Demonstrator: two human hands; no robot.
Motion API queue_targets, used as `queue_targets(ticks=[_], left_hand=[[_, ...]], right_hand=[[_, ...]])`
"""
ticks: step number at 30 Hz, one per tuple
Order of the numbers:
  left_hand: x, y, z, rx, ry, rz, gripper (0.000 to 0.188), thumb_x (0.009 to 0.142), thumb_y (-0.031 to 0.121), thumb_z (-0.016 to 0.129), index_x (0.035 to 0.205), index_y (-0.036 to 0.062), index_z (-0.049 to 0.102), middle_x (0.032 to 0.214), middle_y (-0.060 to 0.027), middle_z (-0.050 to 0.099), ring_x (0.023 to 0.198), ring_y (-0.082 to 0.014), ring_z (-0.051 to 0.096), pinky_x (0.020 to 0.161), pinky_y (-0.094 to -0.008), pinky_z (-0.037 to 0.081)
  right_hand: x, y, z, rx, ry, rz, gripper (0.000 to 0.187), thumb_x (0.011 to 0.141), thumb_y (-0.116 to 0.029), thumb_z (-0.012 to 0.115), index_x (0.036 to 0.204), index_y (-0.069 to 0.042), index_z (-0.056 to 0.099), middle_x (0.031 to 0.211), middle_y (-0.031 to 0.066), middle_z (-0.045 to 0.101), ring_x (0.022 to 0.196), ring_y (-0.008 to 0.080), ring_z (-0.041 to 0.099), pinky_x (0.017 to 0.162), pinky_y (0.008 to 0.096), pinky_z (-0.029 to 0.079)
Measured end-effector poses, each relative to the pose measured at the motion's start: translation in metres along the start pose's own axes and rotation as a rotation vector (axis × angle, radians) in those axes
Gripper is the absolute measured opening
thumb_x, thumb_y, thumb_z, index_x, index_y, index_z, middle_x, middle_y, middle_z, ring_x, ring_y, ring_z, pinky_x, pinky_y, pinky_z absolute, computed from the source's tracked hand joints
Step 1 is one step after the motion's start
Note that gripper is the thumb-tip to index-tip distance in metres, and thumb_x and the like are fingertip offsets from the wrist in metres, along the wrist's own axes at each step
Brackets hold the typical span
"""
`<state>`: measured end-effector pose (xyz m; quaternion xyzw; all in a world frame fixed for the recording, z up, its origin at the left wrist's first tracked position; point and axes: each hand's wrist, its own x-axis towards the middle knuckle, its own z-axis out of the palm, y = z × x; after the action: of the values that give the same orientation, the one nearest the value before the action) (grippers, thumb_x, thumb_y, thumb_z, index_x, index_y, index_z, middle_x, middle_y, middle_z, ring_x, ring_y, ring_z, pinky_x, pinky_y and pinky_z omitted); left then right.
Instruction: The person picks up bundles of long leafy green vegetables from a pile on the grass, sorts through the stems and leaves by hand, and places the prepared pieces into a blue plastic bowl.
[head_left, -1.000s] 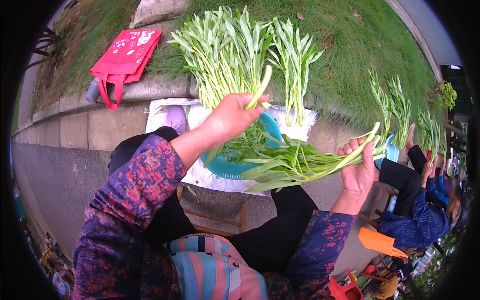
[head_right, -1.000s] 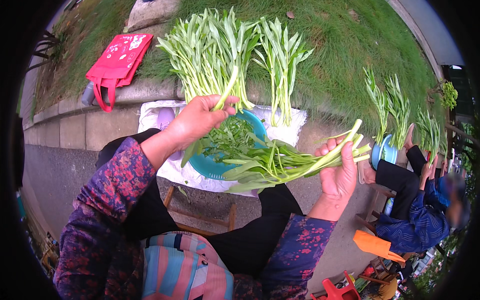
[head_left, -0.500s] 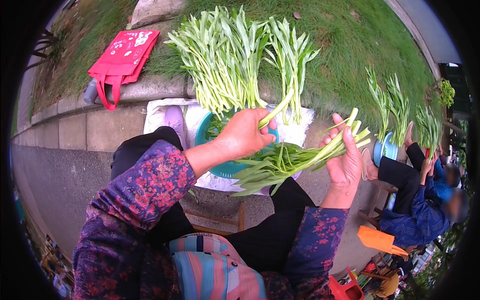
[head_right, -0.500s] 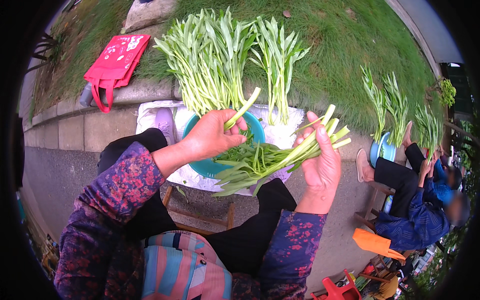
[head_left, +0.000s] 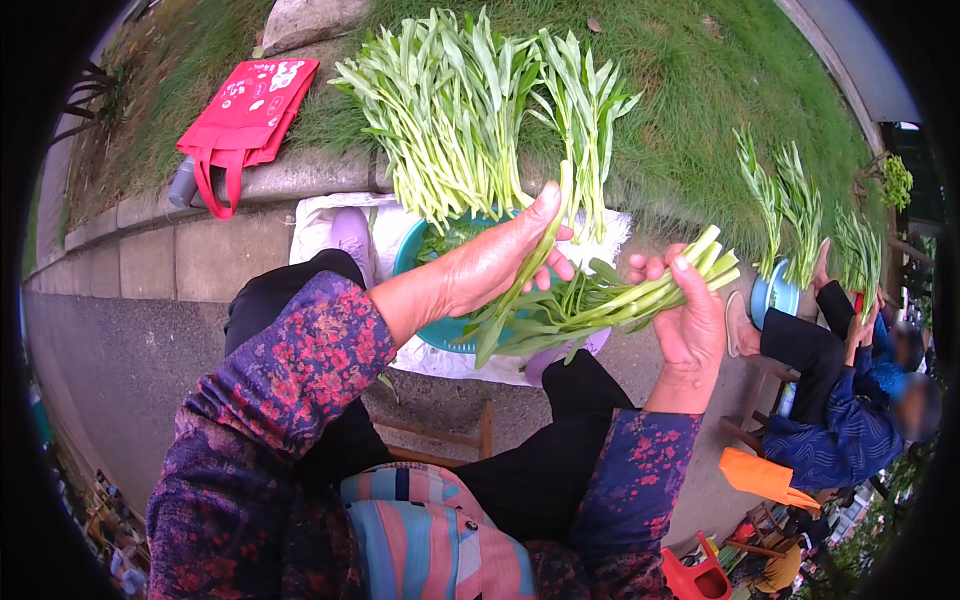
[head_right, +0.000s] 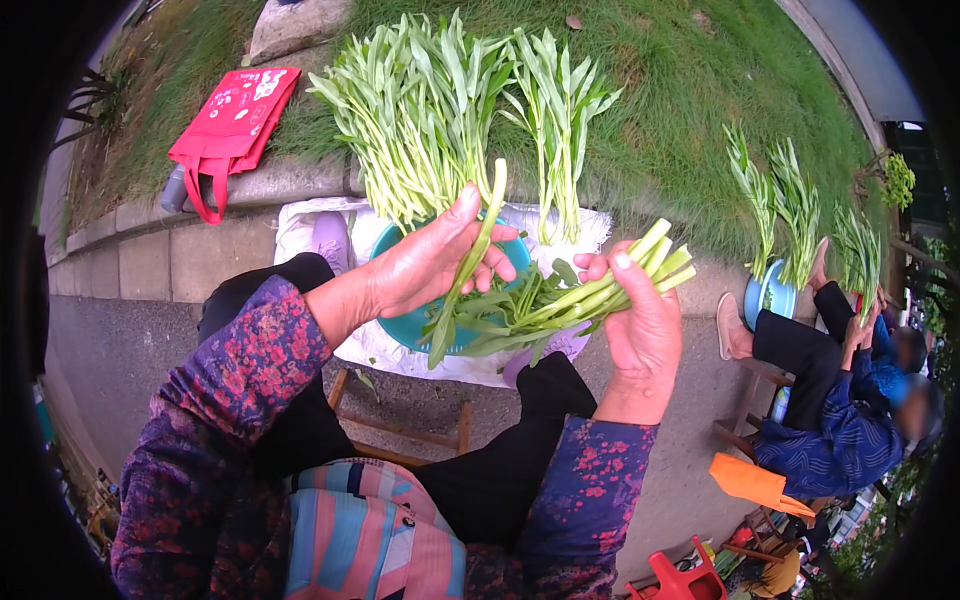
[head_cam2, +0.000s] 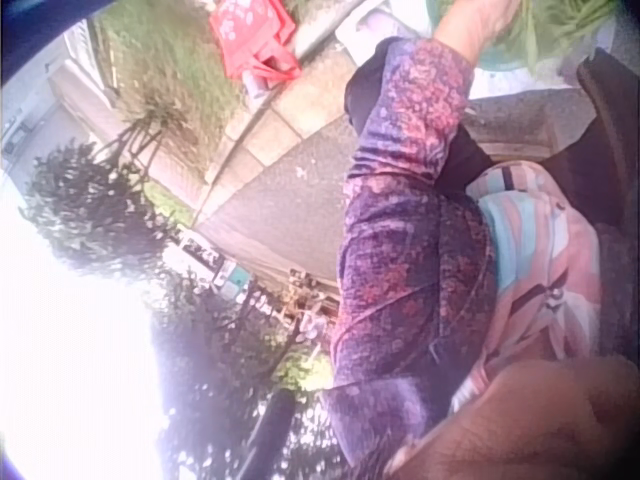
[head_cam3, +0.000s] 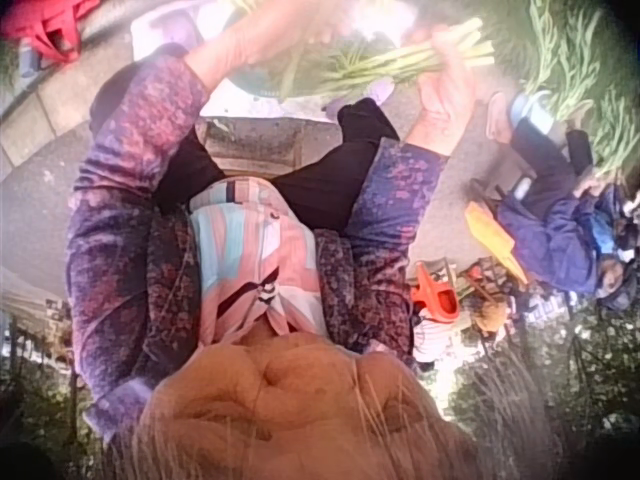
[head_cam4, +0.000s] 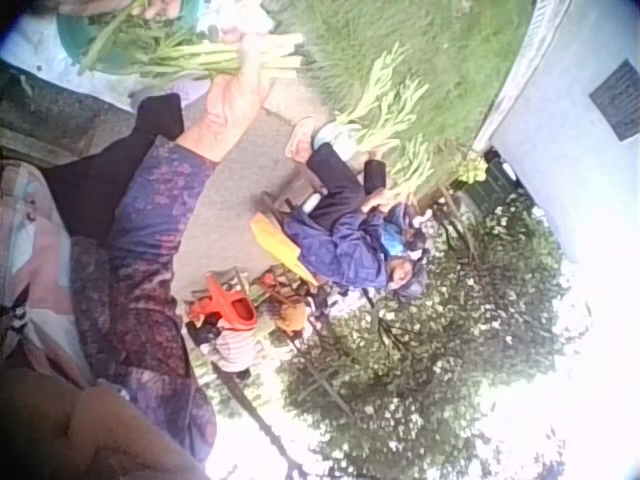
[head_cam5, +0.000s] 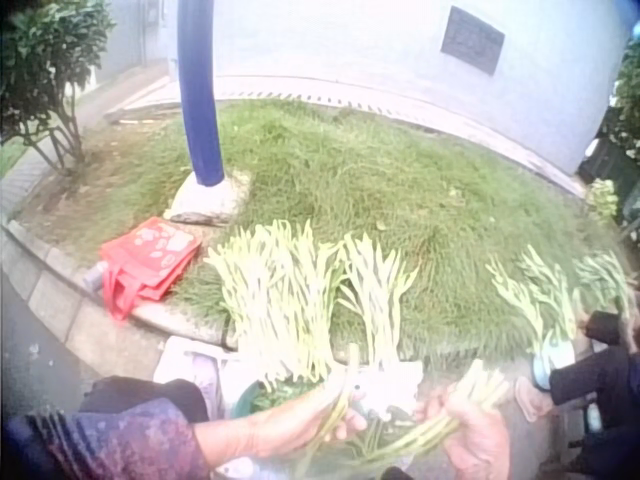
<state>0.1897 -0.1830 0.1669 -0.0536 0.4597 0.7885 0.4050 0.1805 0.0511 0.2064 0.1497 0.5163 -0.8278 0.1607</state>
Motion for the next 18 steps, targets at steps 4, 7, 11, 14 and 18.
queue_targets(ticks=[4,7,11,14,18], left_hand=[[0.003,-0.004,0.004,0.109,0.0,0.008,0.101,0.079,0.08,0.017,0.132,-0.0044,0.033,0.097,-0.0041,0.051,0.078,-0.0107,0.042,0.071,-0.0239,0.034],[0.004,-0.004,0.007,0.237,-0.042,0.025,0.096,0.08,0.08,0.015,0.131,0.0008,0.037,0.095,-0.0031,0.049,0.08,-0.0123,0.041,0.073,-0.0249,0.034],[0.001,-0.001,0.018,0.247,-0.092,0.098,0.094,0.08,0.079,0.013,0.135,0.0072,0.038,0.097,-0.0014,0.046,0.083,-0.0126,0.038,0.075,-0.0251,0.033],[0.0,0.001,0.015,0.194,-0.183,0.074,0.102,0.078,0.081,0.012,0.139,0.0004,0.031,0.115,-0.005,0.045,0.097,-0.0158,0.041,0.085,-0.0284,0.035],[-0.001,0.0,0.008,0.112,-0.123,-0.036,0.109,0.076,0.082,0.013,0.137,-0.0071,0.029,0.128,-0.0163,0.045,0.11,-0.0232,0.046,0.095,-0.033,0.035]], right_hand=[[0.003,0.007,0.007,-0.135,-0.043,0.012,0.022,0.08,-0.007,0.067,0.099,0.001,0.059,0.081,0.0076,0.062,0.071,0.0178,0.059,0.069,0.0295,0.049],[0.008,0.019,0.022,-0.196,-0.041,0.038,0.027,0.078,-0.006,0.069,0.103,0.002,0.059,0.083,0.0076,0.063,0.067,0.0154,0.059,0.064,0.0271,0.049],[0.006,0.033,0.036,-0.17,-0.044,0.048,0.022,0.077,-0.005,0.071,0.096,0.001,0.06,0.086,0.0087,0.064,0.067,0.0151,0.06,0.061,0.0274,0.05],[0.006,0.033,0.041,-0.199,-0.048,0.038,0.022,0.078,-0.008,0.071,0.094,-0.001,0.059,0.084,0.0083,0.063,0.069,0.0163,0.06,0.062,0.0292,0.05],[0.005,0.022,0.026,-0.19,0.041,0.021,0.024,0.079,-0.013,0.07,0.096,0.0,0.058,0.084,0.0093,0.062,0.074,0.0176,0.06,0.07,0.0307,0.049]])
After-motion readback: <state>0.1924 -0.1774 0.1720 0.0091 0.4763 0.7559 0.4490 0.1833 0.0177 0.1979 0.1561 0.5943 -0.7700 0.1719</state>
